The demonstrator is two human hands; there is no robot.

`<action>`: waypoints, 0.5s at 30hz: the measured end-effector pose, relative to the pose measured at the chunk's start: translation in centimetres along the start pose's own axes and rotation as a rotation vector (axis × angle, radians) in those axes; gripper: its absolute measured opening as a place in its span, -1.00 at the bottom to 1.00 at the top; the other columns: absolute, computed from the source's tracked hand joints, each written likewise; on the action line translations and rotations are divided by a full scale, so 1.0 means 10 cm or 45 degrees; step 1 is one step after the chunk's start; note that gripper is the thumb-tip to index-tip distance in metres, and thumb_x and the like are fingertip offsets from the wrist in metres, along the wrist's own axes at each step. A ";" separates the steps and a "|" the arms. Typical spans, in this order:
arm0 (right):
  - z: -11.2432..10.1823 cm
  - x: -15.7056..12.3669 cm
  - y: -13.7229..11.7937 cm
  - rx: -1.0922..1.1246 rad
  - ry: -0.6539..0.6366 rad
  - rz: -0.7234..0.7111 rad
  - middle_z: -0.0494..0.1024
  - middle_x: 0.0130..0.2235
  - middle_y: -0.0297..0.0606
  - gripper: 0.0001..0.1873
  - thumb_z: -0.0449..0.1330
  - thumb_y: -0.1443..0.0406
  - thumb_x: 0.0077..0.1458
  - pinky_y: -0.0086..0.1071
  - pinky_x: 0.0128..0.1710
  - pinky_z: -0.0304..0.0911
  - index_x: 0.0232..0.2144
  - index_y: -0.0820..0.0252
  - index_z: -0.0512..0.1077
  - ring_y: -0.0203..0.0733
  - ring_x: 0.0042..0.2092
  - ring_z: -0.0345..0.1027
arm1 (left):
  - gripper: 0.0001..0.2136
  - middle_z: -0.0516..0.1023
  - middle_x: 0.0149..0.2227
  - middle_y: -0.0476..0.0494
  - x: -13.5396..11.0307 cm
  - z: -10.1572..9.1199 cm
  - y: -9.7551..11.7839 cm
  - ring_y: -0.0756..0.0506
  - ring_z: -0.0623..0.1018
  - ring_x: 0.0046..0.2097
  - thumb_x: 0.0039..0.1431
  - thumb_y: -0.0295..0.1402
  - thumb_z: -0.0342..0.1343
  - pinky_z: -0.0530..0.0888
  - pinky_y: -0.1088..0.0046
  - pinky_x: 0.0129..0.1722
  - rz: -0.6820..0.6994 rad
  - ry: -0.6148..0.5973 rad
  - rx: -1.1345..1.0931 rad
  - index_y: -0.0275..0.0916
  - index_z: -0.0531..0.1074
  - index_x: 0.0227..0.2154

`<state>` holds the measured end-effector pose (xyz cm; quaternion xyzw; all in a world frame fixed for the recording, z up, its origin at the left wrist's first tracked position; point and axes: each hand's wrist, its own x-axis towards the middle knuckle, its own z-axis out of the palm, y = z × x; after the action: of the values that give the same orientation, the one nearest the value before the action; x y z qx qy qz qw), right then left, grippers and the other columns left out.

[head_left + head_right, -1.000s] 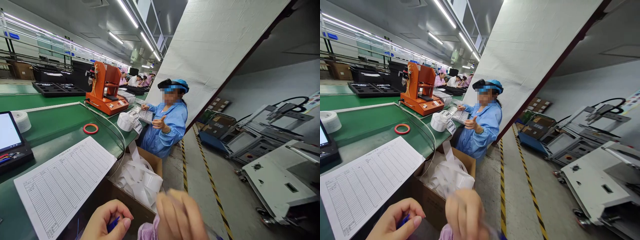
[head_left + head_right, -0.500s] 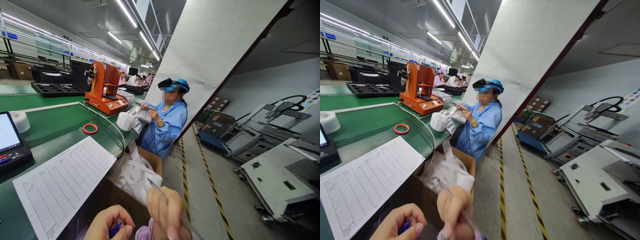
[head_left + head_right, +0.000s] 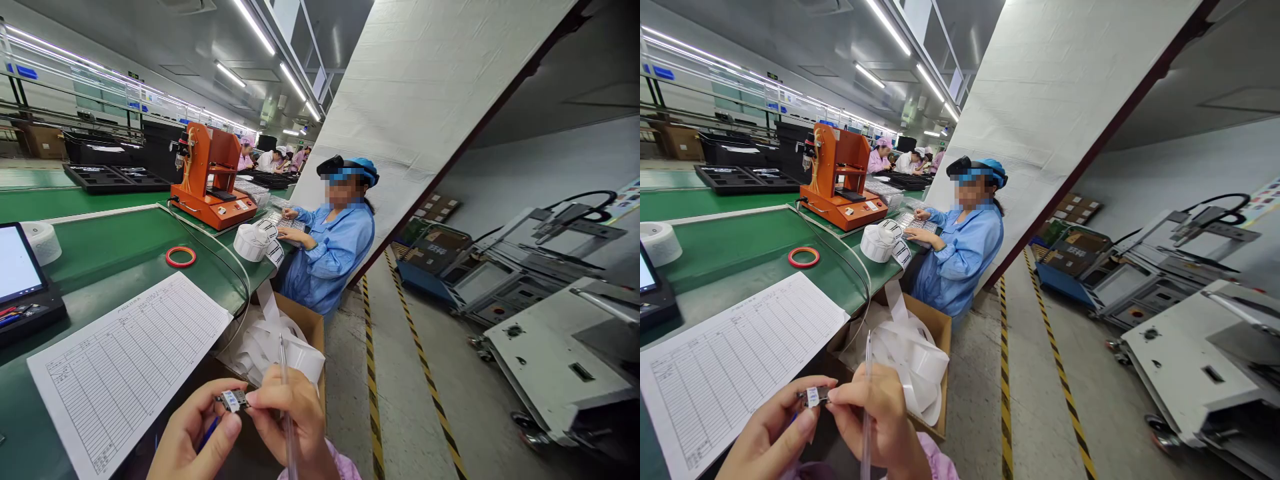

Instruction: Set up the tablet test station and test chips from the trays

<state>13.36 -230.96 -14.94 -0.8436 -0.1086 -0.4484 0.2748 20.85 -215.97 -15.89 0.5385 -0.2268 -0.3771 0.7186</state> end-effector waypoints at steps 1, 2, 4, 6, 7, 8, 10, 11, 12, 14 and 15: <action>0.00 0.00 0.00 -0.023 -0.007 -0.017 0.34 -0.57 -0.47 -0.83 0.17 0.42 0.08 -0.47 -0.55 0.06 -0.26 0.07 0.38 -0.36 -0.57 0.16 | -0.48 0.41 -0.42 -0.07 0.00 0.00 0.01 -0.02 0.33 -0.39 -0.04 0.08 0.23 0.38 0.42 -0.24 -0.010 0.022 -0.003 -0.23 0.52 -0.14; 0.00 0.00 0.00 -0.046 -0.016 -0.032 0.34 -0.57 -0.47 -0.82 0.17 0.42 0.08 -0.46 -0.55 0.06 -0.26 0.07 0.38 -0.36 -0.57 0.16 | -0.46 0.41 -0.43 -0.07 0.01 0.00 0.01 -0.01 0.31 -0.41 -0.06 0.09 0.24 0.38 0.42 -0.24 -0.018 0.039 -0.011 -0.24 0.53 -0.15; 0.01 -0.01 0.00 -0.086 -0.025 -0.053 0.34 -0.57 -0.47 -0.80 0.16 0.42 0.07 -0.46 -0.55 0.07 -0.24 0.06 0.37 -0.35 -0.57 0.17 | -0.44 0.39 -0.47 -0.04 0.01 0.01 0.01 0.01 0.28 -0.44 -0.10 0.11 0.25 0.38 0.43 -0.25 -0.029 0.059 -0.032 -0.24 0.54 -0.15; 0.01 -0.01 -0.01 -0.114 -0.026 -0.057 0.35 -0.57 -0.47 -0.78 0.16 0.43 0.07 -0.46 -0.54 0.09 -0.23 0.05 0.37 -0.35 -0.57 0.19 | -0.43 0.34 -0.51 -0.01 0.01 0.01 0.00 0.02 0.24 -0.46 -0.11 0.10 0.27 0.37 0.44 -0.28 -0.052 0.075 -0.056 -0.24 0.55 -0.15; 0.02 -0.02 -0.01 -0.120 -0.025 -0.057 0.36 -0.57 -0.46 -0.77 0.16 0.44 0.07 -0.46 -0.54 0.09 -0.22 0.05 0.36 -0.34 -0.57 0.20 | -0.43 0.31 -0.53 0.01 0.01 0.01 0.00 0.02 0.23 -0.47 -0.12 0.10 0.27 0.37 0.44 -0.30 -0.070 0.080 -0.070 -0.24 0.55 -0.15; 0.02 -0.02 -0.01 -0.125 -0.024 -0.058 0.36 -0.57 -0.46 -0.77 0.15 0.44 0.07 -0.46 -0.54 0.09 -0.22 0.05 0.36 -0.34 -0.57 0.19 | -0.44 0.27 -0.55 0.02 0.01 0.02 -0.01 0.02 0.23 -0.47 -0.11 0.09 0.27 0.36 0.44 -0.32 -0.089 0.084 -0.088 -0.24 0.56 -0.15; 0.03 -0.02 -0.01 -0.127 -0.021 -0.059 0.36 -0.57 -0.47 -0.78 0.15 0.44 0.07 -0.45 -0.55 0.08 -0.23 0.06 0.36 -0.34 -0.58 0.18 | -0.45 0.23 -0.57 0.05 0.01 0.02 -0.02 0.02 0.23 -0.48 -0.11 0.08 0.28 0.36 0.44 -0.32 -0.123 0.087 -0.139 -0.24 0.56 -0.15; 0.03 -0.02 -0.01 -0.122 -0.021 -0.057 0.36 -0.58 -0.47 -0.79 0.15 0.44 0.07 -0.45 -0.55 0.08 -0.24 0.06 0.36 -0.35 -0.58 0.17 | -0.46 0.23 -0.57 0.05 0.01 0.03 -0.03 0.03 0.23 -0.48 -0.11 0.07 0.28 0.36 0.45 -0.32 -0.130 0.084 -0.169 -0.24 0.55 -0.16; 0.04 -0.02 -0.02 -0.115 -0.025 -0.053 0.36 -0.57 -0.47 -0.80 0.15 0.43 0.08 -0.45 -0.54 0.08 -0.24 0.06 0.36 -0.35 -0.58 0.17 | -0.46 0.24 -0.56 0.05 0.01 0.03 -0.03 0.03 0.24 -0.47 -0.10 0.07 0.29 0.35 0.46 -0.31 -0.128 0.081 -0.197 -0.25 0.55 -0.16; 0.04 -0.02 -0.02 -0.080 -0.033 -0.037 0.36 -0.57 -0.46 -0.87 0.15 0.38 0.12 -0.44 -0.53 0.08 -0.25 0.08 0.36 -0.35 -0.57 0.17 | -0.47 0.32 -0.52 0.01 0.01 0.04 -0.03 0.04 0.27 -0.46 -0.09 0.07 0.28 0.34 0.48 -0.31 -0.111 0.073 -0.233 -0.25 0.55 -0.17; 0.04 -0.03 -0.01 -0.053 -0.040 -0.023 0.36 -0.58 -0.46 -0.91 0.15 0.32 0.15 -0.44 -0.52 0.10 -0.24 0.09 0.37 -0.34 -0.56 0.18 | -0.47 0.35 -0.49 -0.01 0.00 0.04 -0.03 0.04 0.28 -0.44 -0.08 0.07 0.27 0.34 0.49 -0.32 -0.100 0.069 -0.238 -0.25 0.55 -0.17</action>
<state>13.44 -230.59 -15.31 -0.8550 -0.1112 -0.4398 0.2514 20.47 -216.31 -16.01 0.4876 -0.1498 -0.4098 0.7562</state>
